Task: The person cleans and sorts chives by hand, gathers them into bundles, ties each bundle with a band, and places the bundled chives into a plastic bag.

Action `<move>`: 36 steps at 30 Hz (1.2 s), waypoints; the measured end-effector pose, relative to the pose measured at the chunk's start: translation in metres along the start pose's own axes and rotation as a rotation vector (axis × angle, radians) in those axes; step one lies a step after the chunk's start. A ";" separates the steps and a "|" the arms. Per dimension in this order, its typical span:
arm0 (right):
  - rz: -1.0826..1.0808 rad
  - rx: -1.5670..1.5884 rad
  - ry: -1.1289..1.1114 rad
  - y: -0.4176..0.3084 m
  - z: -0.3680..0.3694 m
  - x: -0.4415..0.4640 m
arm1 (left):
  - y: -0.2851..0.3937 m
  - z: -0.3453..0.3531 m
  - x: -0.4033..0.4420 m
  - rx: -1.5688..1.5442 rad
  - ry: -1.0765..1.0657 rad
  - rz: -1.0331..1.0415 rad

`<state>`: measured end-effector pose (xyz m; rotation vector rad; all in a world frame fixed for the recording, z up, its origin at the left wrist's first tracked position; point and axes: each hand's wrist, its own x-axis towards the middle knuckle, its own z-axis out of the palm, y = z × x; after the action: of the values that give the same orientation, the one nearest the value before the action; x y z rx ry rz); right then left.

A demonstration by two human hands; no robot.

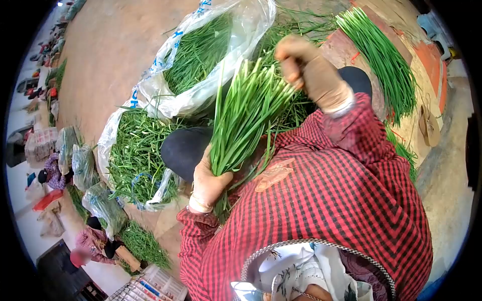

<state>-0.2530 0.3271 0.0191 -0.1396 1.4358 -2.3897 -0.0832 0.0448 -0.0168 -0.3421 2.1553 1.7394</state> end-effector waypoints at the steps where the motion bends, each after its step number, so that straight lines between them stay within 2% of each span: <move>1: -0.086 0.055 0.017 -0.008 -0.019 0.003 | 0.002 0.002 -0.001 -0.097 -0.005 -0.038; 3: -0.114 -0.181 0.046 -0.027 -0.047 0.003 | -0.001 0.001 0.000 -0.096 0.010 -0.018; 4: 0.007 -0.478 0.134 -0.035 -0.044 0.001 | 0.000 0.001 0.001 -0.072 0.017 -0.011; 5: 0.004 -0.479 0.137 -0.027 -0.045 0.001 | 0.000 0.001 0.001 -0.048 0.024 -0.004; 7: -0.016 -1.221 0.209 -0.003 -0.048 0.001 | 0.000 0.003 0.003 -0.002 0.024 0.006; 9: 0.094 -1.194 0.060 0.012 -0.038 0.000 | 0.000 0.007 0.005 0.045 0.027 0.021; 11: -0.005 -1.292 -0.080 0.045 -0.041 0.005 | 0.001 0.011 0.002 0.108 0.135 0.104; 13: 0.341 -0.835 -0.134 0.037 -0.028 0.002 | 0.003 0.009 -0.003 0.108 0.133 0.117; 14: 0.325 -0.669 -0.069 0.038 -0.028 0.001 | 0.002 0.008 -0.007 0.020 0.117 0.090; 15: 0.199 -0.571 -0.048 0.037 -0.033 0.001 | 0.002 0.007 -0.010 -0.069 0.101 0.062; 17: 0.116 -0.460 0.051 0.016 -0.058 0.010 | 0.005 0.003 -0.016 -0.080 0.107 0.052; 19: 0.098 -0.747 0.198 0.017 -0.101 0.031 | 0.009 0.001 -0.022 -0.111 0.116 0.028; 20: 0.033 -1.154 0.175 0.011 -0.109 0.034 | 0.012 0.000 -0.023 -0.096 0.110 0.031; 21: 0.029 -1.157 0.184 0.006 -0.103 0.032 | 0.011 0.000 -0.023 -0.096 0.103 0.038; 23: -0.162 -1.079 -0.041 -0.006 -0.074 0.026 | 0.007 0.000 -0.024 -0.155 0.055 0.030; 25: 0.091 -0.883 -0.312 -0.019 -0.052 0.028 | 0.004 -0.003 -0.025 -0.149 0.005 0.050; 27: 0.201 -0.731 -0.542 -0.012 -0.046 0.038 | 0.005 -0.002 -0.027 -0.308 -0.050 -0.003; 28: 0.414 -0.506 -0.518 -0.008 -0.041 0.035 | 0.008 -0.001 -0.028 -0.350 -0.055 -0.022; 29: 0.408 -0.518 -0.450 -0.011 -0.038 0.029 | 0.010 -0.003 -0.029 -0.349 -0.053 -0.022; 31: 0.229 -0.611 -0.474 -0.011 -0.040 0.025 | 0.011 -0.010 -0.032 -0.290 -0.105 -0.040; 33: 0.314 -0.623 -0.346 -0.020 -0.038 0.020 | 0.013 -0.016 -0.035 -0.311 -0.129 -0.077; 35: 0.175 -0.595 -0.200 -0.031 -0.042 0.017 | 0.009 -0.023 -0.034 -0.227 -0.176 -0.044; 36: 0.156 -0.631 -0.077 -0.032 -0.054 0.021 | 0.020 -0.018 -0.035 -0.473 -0.156 -0.237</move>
<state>-0.2943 0.3785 0.0194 -0.2574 2.0272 -1.7190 -0.0608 0.0308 0.0186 -0.5351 1.5119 2.0401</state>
